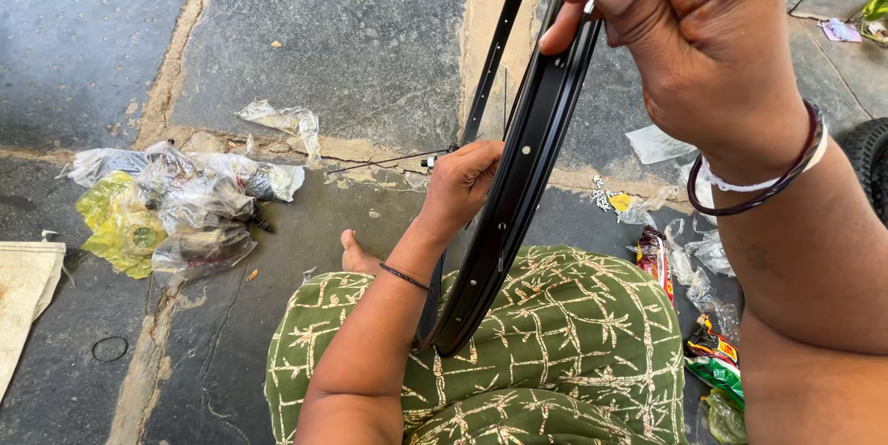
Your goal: The person builds a bicycle wheel by inserting spokes through the hub and into the rim, then threading small nipples onto the end of each spoke by hand.
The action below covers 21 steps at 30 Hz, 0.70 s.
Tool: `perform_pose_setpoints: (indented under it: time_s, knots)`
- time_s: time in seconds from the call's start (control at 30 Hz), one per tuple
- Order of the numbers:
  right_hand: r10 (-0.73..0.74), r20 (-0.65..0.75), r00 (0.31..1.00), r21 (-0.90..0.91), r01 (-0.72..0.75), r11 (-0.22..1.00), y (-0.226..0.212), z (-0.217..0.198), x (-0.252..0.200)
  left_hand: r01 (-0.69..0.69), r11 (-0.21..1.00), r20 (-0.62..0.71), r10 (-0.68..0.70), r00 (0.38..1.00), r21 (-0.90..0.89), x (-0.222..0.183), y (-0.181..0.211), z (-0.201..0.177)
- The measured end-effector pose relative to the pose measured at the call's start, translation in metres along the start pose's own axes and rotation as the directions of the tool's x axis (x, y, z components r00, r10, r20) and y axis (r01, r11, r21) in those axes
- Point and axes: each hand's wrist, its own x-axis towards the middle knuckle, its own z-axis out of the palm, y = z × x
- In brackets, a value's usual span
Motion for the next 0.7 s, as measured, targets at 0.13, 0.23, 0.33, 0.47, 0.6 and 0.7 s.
perform_pose_setpoints:
  time_s: [0.13,0.23,0.33,0.47,0.6,0.7]
  knots:
    - [-0.120,0.047,0.992,-0.174,0.126,0.977,0.003,-0.004,-0.006,0.004,1.000,0.016,-0.004,1.000,0.010,0.000,-0.001,0.000]
    - [-0.171,0.042,0.984,-0.428,0.172,0.887,-0.009,-0.004,-0.005,0.015,1.000,0.013,-0.015,1.000,0.007,0.000,0.000,-0.001]
    - [-0.132,-0.006,0.991,-0.612,0.100,0.784,-0.022,0.000,0.006,0.024,1.000,0.014,-0.025,1.000,0.016,0.000,0.001,-0.002]
    - [-0.046,-0.013,0.999,-0.540,0.032,0.841,-0.031,0.002,0.020,0.006,1.000,0.027,-0.007,1.000,0.028,0.001,0.004,-0.003]
    - [0.139,0.005,0.990,-0.240,-0.134,0.961,-0.037,0.001,0.021,0.022,1.000,0.033,-0.023,0.999,0.019,0.001,0.005,-0.004]
    - [0.161,0.008,0.987,-0.042,-0.160,0.986,-0.029,-0.001,0.015,0.033,0.999,0.038,-0.033,0.999,0.013,0.001,0.007,-0.005]
